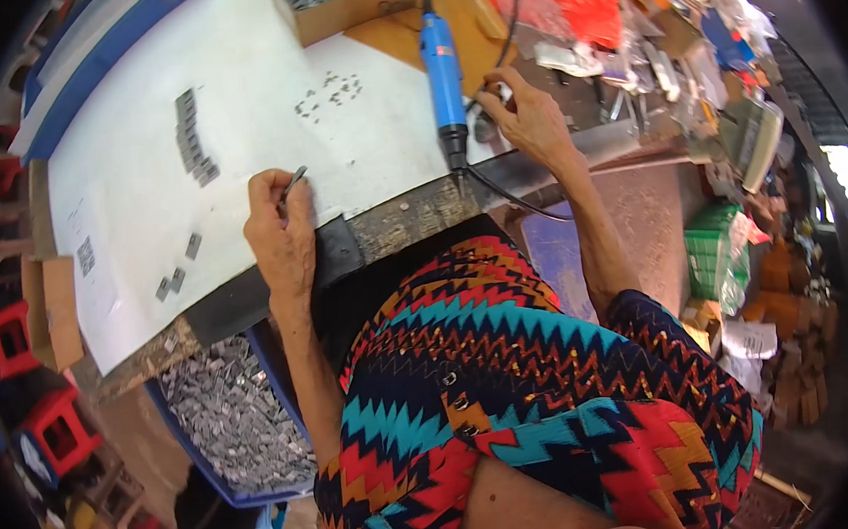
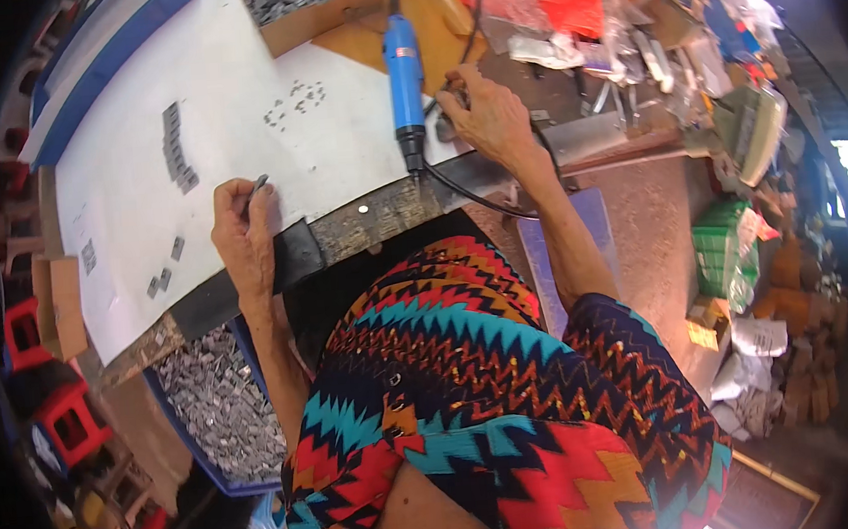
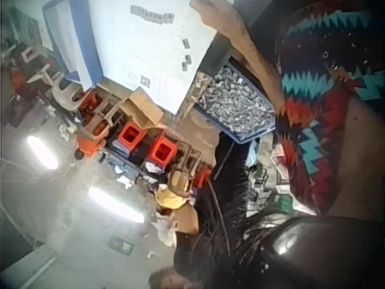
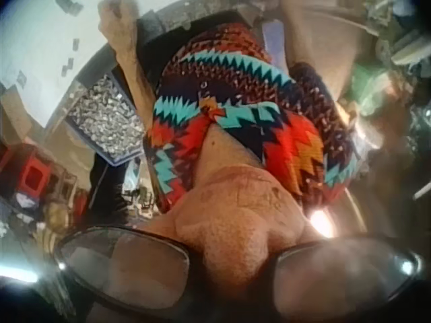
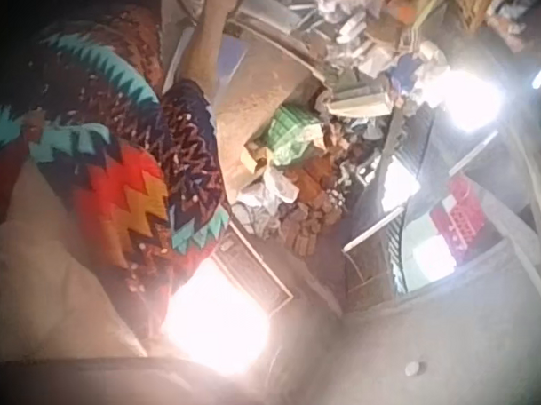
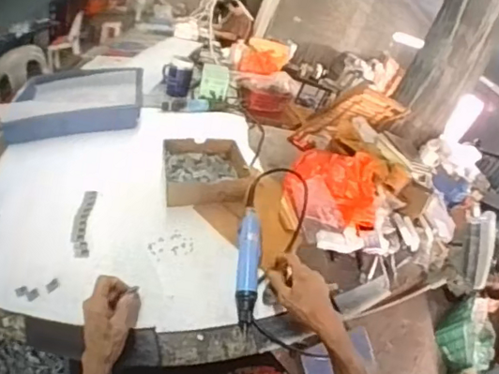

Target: Assembling small hardware parts using a handheld electric screwdriver at a workbench.

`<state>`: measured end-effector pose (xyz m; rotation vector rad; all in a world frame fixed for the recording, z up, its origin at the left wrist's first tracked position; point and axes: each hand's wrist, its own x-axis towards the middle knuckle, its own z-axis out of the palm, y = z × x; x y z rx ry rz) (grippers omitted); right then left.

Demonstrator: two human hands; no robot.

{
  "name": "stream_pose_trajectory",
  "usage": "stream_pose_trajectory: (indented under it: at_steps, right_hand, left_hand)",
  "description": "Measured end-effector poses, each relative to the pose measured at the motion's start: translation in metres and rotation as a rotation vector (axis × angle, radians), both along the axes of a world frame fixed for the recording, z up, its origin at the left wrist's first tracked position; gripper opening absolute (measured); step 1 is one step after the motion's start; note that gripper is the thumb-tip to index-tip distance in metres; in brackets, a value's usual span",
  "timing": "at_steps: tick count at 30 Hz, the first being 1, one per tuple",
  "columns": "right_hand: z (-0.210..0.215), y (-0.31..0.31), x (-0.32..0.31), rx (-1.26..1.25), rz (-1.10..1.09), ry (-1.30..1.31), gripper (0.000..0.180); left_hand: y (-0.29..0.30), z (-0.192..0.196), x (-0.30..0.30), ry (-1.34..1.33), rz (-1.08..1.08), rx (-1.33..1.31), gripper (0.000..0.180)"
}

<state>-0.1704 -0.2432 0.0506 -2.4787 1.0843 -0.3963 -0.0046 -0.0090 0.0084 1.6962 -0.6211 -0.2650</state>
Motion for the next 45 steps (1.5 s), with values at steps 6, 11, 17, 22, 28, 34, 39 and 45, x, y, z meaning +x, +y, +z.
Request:
stream_pose_trajectory:
  at_steps: [6, 11, 17, 22, 28, 34, 39, 45]
  right_hand:
    - [-0.014, 0.01, 0.003, 0.05, 0.036, -0.038, 0.041]
    - [-0.016, -0.003, -0.025, 0.241, -0.1, -0.151, 0.044]
    - [0.022, 0.01, -0.038, 1.202, -0.009, -0.972, 0.054]
    - [0.037, 0.058, 0.013, 1.658, 0.297, -0.809, 0.047]
    - [0.015, 0.101, 0.063, 1.314, 0.371, -0.39, 0.04]
    - [0.013, 0.11, 0.07, 1.383, 0.425, -0.326, 0.037]
    - [0.01, 0.108, 0.066, 1.462, 0.378, -0.369, 0.036]
    - [0.004, 0.105, 0.063, 1.524, 0.315, -0.38, 0.037]
  left_hand:
    - [0.0, 0.009, -0.012, 0.213, 0.035, -0.062, 0.012]
    - [-0.011, 0.009, -0.012, 0.273, -0.025, -0.07, 0.018]
    - [-0.017, 0.014, 0.001, 0.358, -0.011, -0.126, 0.022]
    - [-0.017, 0.009, 0.002, 0.391, 0.033, -0.187, 0.022]
    - [-0.014, 0.004, 0.002, 0.466, 0.046, -0.278, 0.021]
    - [-0.011, 0.009, 0.002, 0.43, 0.057, -0.291, 0.02]
    - [-0.009, 0.009, 0.002, 0.403, 0.064, -0.254, 0.022]
    - [-0.01, 0.005, 0.0, 0.418, 0.062, -0.292, 0.02]
